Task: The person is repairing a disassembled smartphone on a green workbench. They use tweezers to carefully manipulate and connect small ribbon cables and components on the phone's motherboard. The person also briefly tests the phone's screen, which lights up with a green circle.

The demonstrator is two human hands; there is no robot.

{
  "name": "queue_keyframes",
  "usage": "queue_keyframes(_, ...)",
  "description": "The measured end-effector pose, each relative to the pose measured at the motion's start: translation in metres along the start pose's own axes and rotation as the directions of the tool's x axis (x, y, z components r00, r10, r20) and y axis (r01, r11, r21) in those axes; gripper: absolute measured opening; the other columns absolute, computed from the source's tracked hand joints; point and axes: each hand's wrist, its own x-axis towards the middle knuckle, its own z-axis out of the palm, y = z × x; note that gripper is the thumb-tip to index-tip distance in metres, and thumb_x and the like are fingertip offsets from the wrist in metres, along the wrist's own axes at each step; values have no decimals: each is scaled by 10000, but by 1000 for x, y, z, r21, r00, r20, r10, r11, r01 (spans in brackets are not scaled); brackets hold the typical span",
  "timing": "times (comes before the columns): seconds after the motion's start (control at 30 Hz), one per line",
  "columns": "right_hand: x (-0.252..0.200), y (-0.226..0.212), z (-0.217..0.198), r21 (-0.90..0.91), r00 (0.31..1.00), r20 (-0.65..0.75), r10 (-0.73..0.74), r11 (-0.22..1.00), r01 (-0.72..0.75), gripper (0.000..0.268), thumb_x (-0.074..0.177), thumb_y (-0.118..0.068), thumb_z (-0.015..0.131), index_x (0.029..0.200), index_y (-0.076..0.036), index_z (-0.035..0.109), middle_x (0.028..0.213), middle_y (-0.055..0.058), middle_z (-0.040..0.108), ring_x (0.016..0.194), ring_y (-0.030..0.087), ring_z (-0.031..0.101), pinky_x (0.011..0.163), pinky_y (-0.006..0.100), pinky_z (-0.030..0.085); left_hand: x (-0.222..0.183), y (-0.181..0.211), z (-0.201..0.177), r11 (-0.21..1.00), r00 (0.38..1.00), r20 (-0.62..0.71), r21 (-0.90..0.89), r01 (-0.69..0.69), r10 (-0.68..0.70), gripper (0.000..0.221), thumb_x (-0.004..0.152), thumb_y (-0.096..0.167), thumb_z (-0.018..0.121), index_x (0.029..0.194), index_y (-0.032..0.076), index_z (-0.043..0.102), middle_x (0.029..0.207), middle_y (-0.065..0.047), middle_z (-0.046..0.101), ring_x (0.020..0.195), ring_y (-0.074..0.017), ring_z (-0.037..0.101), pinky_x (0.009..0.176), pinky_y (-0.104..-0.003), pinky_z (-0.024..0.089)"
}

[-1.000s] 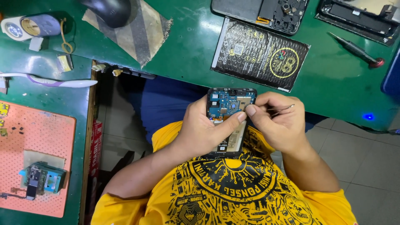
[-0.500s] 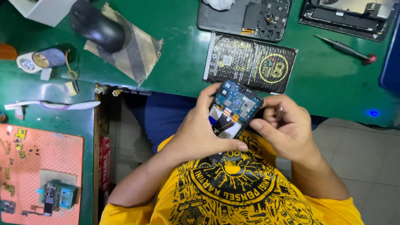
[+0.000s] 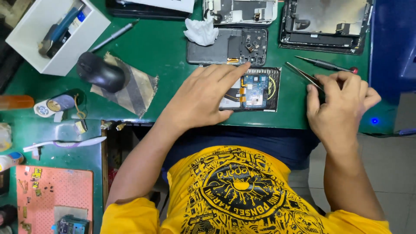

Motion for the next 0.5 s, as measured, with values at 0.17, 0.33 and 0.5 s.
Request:
queue_keyframes(0.17,28,-14,-1,193,997,-15,-73,978,75,189,847,-156,733,1010,-86,667,961,104,514,907,257,497,805,397,226,-5,-4,0,995,998,-61,-94,-26,20,805,602,269,747,1268,75,340,1232,-80,495,1106,-226,479,900,-359,299)
queue_keyframes(0.33,74,-36,15,218,935,-100,-339,910,353,102,872,-165,736,942,-130,670,879,40,544,776,218,489,735,373,225,-13,-2,2,996,995,-95,-86,-29,20,757,619,268,720,1253,71,357,1229,-70,495,1099,-221,486,939,-383,289)
queue_keyframes(0.5,95,-41,30,84,865,-121,-488,863,498,60,888,-184,717,934,-186,678,847,-8,535,712,197,471,705,360,240,-22,2,-1,996,998,-67,-94,1,-8,731,622,265,713,1242,78,375,1212,-59,503,1087,-202,478,830,-339,315)
